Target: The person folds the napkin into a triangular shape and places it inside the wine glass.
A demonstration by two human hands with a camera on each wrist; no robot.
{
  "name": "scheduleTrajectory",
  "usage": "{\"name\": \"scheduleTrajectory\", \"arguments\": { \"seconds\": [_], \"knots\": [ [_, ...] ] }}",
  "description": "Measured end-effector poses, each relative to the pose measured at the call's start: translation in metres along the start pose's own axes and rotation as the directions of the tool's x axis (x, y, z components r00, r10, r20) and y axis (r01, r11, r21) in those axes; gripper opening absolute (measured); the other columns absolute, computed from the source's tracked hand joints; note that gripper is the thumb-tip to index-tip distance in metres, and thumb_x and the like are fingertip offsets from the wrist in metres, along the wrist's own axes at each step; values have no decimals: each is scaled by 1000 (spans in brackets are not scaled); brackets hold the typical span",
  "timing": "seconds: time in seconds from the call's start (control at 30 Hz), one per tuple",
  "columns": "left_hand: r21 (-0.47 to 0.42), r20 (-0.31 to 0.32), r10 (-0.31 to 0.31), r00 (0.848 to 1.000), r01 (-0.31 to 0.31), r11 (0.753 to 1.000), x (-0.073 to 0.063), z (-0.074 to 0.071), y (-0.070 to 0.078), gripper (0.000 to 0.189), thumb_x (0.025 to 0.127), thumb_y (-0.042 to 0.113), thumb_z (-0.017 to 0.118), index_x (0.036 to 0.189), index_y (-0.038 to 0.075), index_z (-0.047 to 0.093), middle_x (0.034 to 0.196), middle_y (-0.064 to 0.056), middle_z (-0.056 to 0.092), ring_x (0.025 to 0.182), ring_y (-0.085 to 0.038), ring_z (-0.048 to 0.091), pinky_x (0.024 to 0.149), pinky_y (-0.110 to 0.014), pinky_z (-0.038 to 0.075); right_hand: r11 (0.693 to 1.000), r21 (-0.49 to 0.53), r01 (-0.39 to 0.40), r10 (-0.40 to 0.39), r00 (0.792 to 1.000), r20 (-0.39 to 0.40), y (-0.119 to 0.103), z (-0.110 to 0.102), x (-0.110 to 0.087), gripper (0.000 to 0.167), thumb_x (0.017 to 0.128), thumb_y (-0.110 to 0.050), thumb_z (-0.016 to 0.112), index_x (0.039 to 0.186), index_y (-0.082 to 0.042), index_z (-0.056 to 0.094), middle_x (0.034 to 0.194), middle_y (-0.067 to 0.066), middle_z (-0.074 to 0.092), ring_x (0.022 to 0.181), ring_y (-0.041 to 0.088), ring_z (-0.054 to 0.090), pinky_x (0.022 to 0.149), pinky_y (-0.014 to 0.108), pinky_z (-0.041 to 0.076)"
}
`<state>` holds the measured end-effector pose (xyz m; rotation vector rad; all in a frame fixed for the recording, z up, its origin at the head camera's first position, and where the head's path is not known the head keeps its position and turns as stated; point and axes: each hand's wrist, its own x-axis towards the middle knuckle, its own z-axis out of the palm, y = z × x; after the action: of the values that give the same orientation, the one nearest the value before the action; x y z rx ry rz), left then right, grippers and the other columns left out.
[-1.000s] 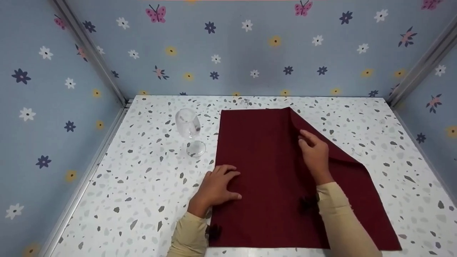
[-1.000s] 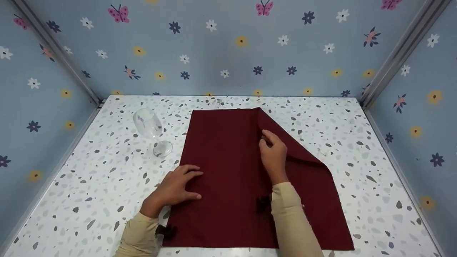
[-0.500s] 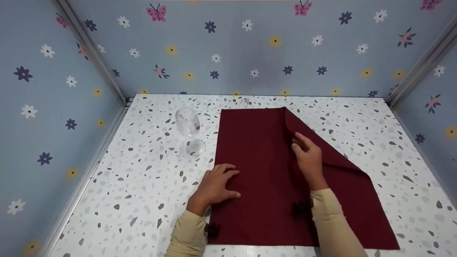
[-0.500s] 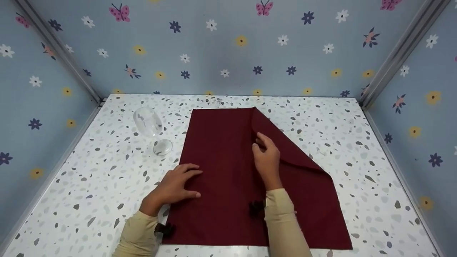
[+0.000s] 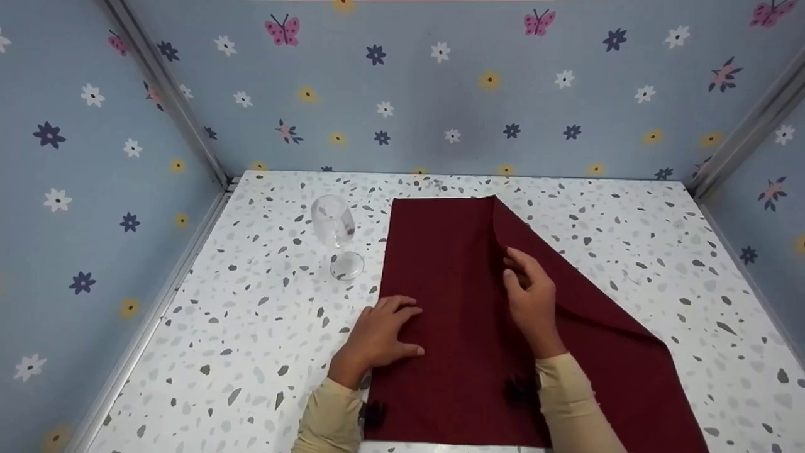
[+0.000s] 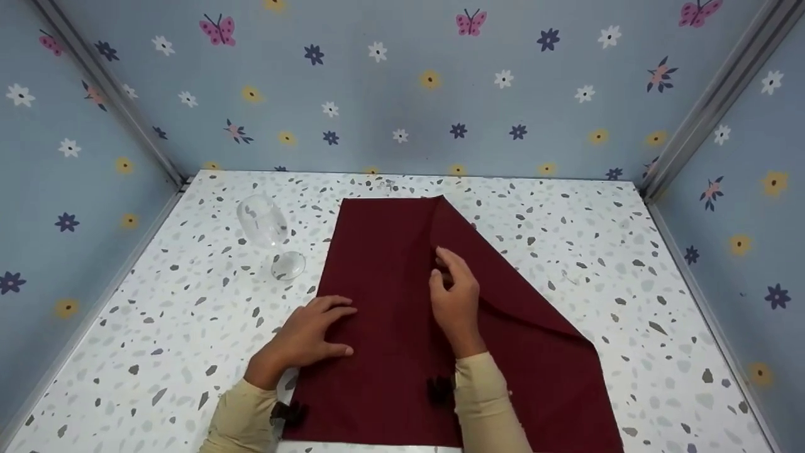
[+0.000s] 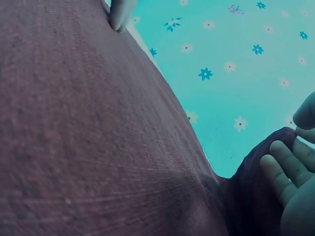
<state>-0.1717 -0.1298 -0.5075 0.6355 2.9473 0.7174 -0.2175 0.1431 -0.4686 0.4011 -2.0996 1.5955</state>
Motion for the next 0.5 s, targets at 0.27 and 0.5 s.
{"name": "scheduleTrajectory", "arguments": {
  "seconds": [0.27, 0.5],
  "knots": [
    [2, 13, -21, 1000, 21, 1000, -5, -7, -5, 68, 81, 47, 81, 138, 16, 61, 144, -1, 50, 136, -23, 40, 100, -48, 36, 999, 5, 52, -52, 998, -30, -7, 15, -11, 31, 90, 19, 57, 119, 14, 65, 117, 29, 65, 102, 41, 62, 81, 20, 50],
    [-24, 15, -20, 1000, 20, 1000, -6, -1, -3, 69, 82, 48, 80, 139, 16, 60, 145, 0, 49, 137, -23, 39, 101, -48, 35, 996, -13, 93, -93, 995, -22, -7, 16, -19, 30, 87, 22, 57, 114, 13, 68, 111, 28, 66, 96, 41, 63, 79, 20, 50]
  ]
}}
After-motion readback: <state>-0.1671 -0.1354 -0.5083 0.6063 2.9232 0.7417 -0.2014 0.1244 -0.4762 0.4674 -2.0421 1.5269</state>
